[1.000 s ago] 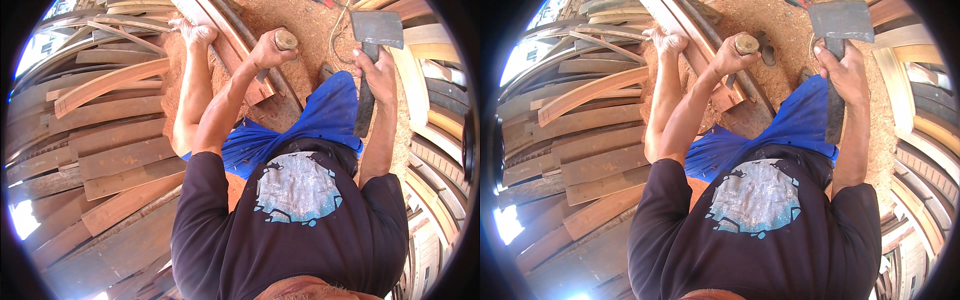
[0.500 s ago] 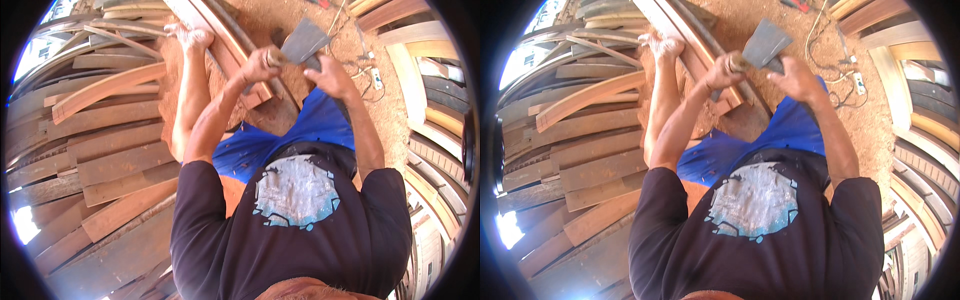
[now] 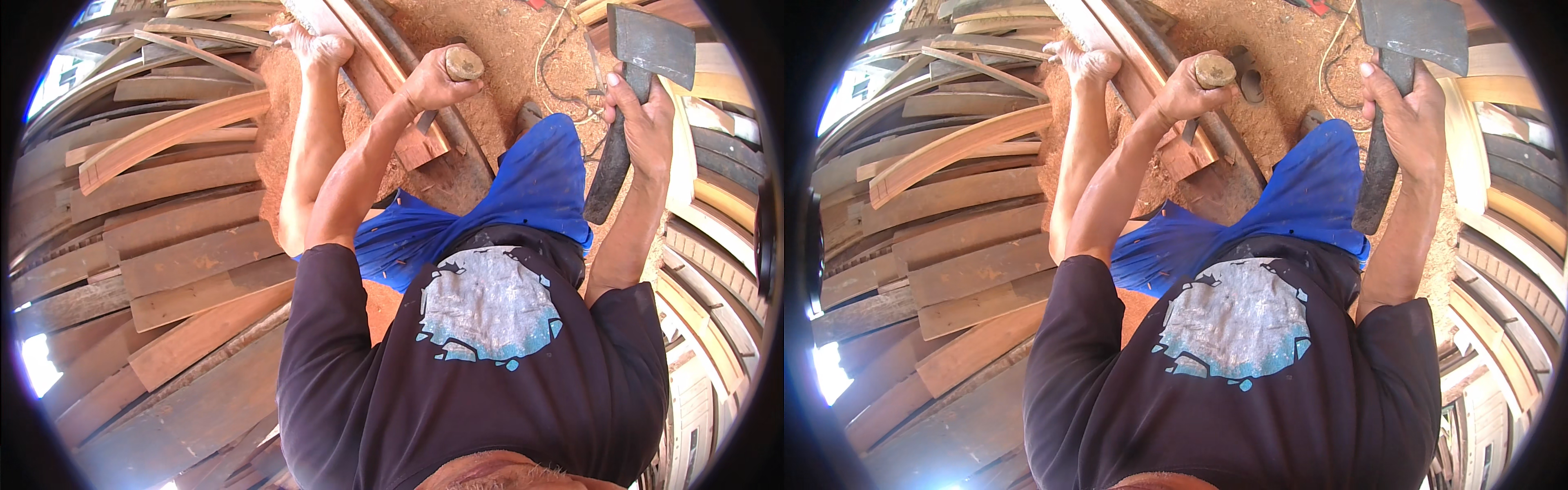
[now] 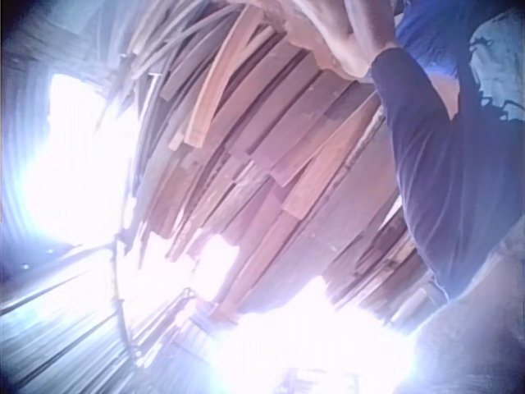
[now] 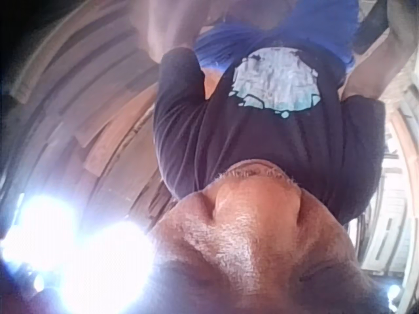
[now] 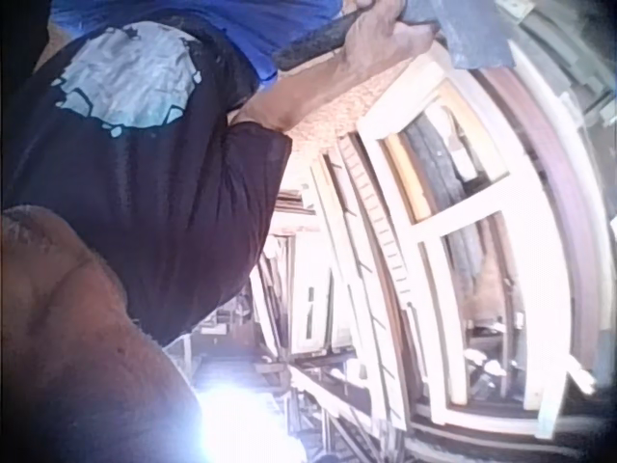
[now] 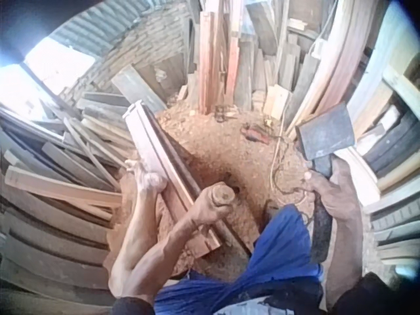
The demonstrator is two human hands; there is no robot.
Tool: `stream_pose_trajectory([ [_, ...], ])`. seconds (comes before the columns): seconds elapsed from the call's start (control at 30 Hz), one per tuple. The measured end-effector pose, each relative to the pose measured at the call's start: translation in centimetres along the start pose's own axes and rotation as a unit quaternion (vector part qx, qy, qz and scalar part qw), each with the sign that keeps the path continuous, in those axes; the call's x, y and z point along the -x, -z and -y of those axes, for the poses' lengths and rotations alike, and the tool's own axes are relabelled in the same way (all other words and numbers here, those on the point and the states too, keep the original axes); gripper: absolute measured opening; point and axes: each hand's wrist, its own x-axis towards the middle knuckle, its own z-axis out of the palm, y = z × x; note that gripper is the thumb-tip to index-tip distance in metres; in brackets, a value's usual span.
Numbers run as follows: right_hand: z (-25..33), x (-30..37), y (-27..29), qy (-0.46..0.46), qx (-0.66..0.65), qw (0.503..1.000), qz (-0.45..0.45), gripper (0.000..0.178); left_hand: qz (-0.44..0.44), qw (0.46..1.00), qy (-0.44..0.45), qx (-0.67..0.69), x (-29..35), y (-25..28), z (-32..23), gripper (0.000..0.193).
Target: The person sits on the floor and uses a hand adze to shape a curved wooden plank. They repeatedly strike the wood to remove material and smooth the surface, occasionally pausing to inspect the piece.
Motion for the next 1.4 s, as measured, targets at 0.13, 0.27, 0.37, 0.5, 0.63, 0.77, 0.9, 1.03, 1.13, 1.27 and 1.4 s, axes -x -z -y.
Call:
stream_pose_trajectory([
  [0.13,0.5,0.2,-0.2,0.012,0.010,1.000,-0.002,0.022,0.002,1.000,-0.020,-0.020,0.2,-0.1,0.6,0.024],
  [0.27,-0.1,0.4,-2.0,0.022,0.091,0.995,0.015,0.035,0.001,1.000,-0.012,0.003,1.2,-0.2,0.3,0.026],
  [0.37,-1.9,1.0,-5.1,-0.036,0.261,0.962,0.077,0.046,0.031,0.998,-0.012,0.044,1.5,-0.6,-0.1,0.028],
  [0.5,-6.7,1.1,-8.1,0.106,0.272,0.940,0.175,0.044,0.047,0.999,-0.021,0.017,0.7,-1.3,-0.3,0.032],
  [0.63,-2.2,0.4,-4.5,-0.067,0.097,0.986,0.116,0.043,0.066,0.997,-0.007,-0.044,0.2,-1.8,1.5,0.030],
  [0.77,-0.7,-2.3,-1.4,0.032,0.060,0.992,-0.102,0.037,0.096,0.995,-0.007,-0.042,-0.7,-2.2,1.4,0.027],
  [0.9,-9.8,-1.0,-7.2,0.110,0.247,0.963,0.012,0.031,0.157,0.983,0.062,-0.070,-1.1,-1.7,0.8,0.028],
  [1.03,-7.5,1.6,-6.9,-0.119,0.129,0.949,0.261,0.047,0.128,0.984,-0.012,-0.122,1.6,-2.6,2.0,0.029],
  [1.13,-6.4,1.1,-4.4,-0.159,0.057,0.973,0.156,0.035,0.113,0.992,0.032,-0.041,1.1,-2.0,3.3,0.032],
  [1.27,-5.0,-1.6,-2.8,-0.082,0.072,0.994,-0.024,0.031,0.100,0.993,0.002,-0.070,1.1,-1.3,3.2,0.030],
  [1.4,-11.9,-0.3,-8.6,0.001,0.251,0.959,0.131,0.037,0.109,0.984,0.041,-0.133,1.4,-1.2,1.7,0.027],
])
